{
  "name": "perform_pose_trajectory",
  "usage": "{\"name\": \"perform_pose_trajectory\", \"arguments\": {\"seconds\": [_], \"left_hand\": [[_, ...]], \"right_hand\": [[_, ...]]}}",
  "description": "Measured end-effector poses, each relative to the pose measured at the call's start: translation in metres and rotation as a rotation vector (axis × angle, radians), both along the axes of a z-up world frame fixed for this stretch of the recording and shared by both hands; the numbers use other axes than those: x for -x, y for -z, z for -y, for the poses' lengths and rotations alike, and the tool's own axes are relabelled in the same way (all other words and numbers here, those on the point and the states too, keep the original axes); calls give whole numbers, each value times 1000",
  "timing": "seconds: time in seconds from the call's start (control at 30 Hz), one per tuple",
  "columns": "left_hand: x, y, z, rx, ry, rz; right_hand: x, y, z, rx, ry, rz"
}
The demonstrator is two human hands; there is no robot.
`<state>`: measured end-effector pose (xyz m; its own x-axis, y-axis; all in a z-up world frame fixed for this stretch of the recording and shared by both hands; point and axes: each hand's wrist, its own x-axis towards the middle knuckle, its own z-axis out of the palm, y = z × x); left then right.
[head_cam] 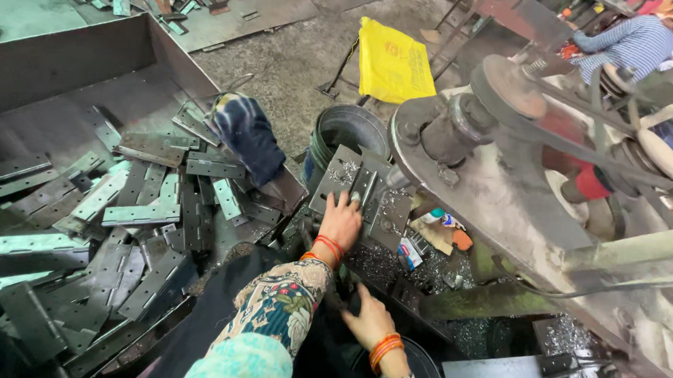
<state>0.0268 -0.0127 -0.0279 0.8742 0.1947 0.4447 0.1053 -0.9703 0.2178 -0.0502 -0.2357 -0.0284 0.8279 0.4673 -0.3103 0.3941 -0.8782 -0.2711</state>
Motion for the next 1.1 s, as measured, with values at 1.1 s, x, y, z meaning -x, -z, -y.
{"name": "perform_pose_trajectory", "arguments": {"seconds": [1.1], "left_hand": [[-16,-14,-11,43,-82,-75]], "right_hand": [[28,41,-3,-77,116,31]]}}
